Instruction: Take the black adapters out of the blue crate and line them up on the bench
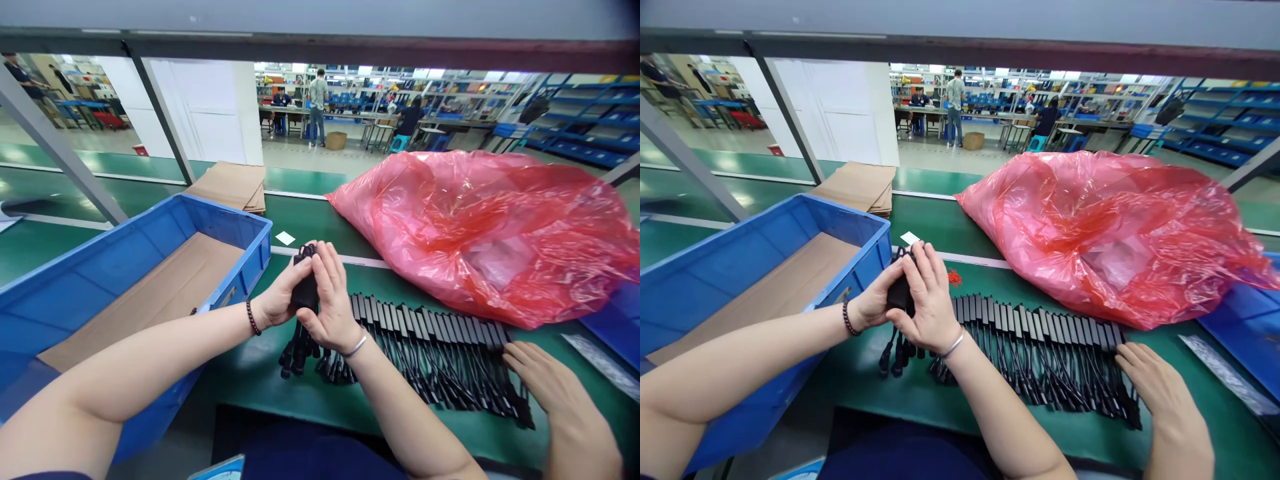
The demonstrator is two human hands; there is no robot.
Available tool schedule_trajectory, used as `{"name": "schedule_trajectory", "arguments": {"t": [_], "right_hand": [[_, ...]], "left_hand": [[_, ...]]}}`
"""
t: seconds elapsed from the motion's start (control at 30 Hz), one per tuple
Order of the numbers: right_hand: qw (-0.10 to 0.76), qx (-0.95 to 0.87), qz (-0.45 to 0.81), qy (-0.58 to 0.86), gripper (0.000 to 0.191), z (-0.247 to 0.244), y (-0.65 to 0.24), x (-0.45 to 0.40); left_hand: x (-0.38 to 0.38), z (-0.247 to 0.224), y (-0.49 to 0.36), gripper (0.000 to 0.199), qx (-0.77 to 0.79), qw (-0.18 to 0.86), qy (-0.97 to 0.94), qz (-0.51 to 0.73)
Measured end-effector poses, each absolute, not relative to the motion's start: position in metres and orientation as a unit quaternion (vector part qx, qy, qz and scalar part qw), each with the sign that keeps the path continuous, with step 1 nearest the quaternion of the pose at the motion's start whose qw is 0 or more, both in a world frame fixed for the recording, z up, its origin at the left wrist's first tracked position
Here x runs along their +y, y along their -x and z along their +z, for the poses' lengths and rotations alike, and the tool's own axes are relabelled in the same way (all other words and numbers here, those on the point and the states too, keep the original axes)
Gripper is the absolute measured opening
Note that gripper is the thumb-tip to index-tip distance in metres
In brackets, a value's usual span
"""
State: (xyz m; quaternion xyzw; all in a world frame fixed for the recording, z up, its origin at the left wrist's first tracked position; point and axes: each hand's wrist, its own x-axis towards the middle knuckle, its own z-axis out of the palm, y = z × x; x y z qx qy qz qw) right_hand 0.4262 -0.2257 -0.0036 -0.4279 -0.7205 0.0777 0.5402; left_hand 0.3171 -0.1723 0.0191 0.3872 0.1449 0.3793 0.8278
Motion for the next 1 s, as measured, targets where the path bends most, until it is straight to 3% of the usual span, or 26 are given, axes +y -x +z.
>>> {"name": "schedule_trajectory", "arguments": {"t": [0.13,0.33,0.8,1.0], "right_hand": [[0.547,-0.721,0.058,0.421,0.076,-0.013,-0.417,-0.211],[0.493,-0.731,0.073,0.466,0.098,-0.037,-0.419,-0.212],[0.561,-0.643,0.205,0.479,0.085,-0.053,-0.387,-0.227],[0.568,-0.578,0.349,0.471,0.09,-0.087,-0.361,-0.257]], "left_hand": [[-0.176,0.016,-0.32,0.043,0.158,0.835,-0.37,0.376],[-0.165,0.011,-0.322,0.053,0.218,0.801,-0.404,0.384],[-0.155,0.009,-0.317,0.06,0.332,0.691,-0.535,0.353],[-0.15,0.006,-0.318,0.054,0.354,0.635,-0.612,0.311]]}}
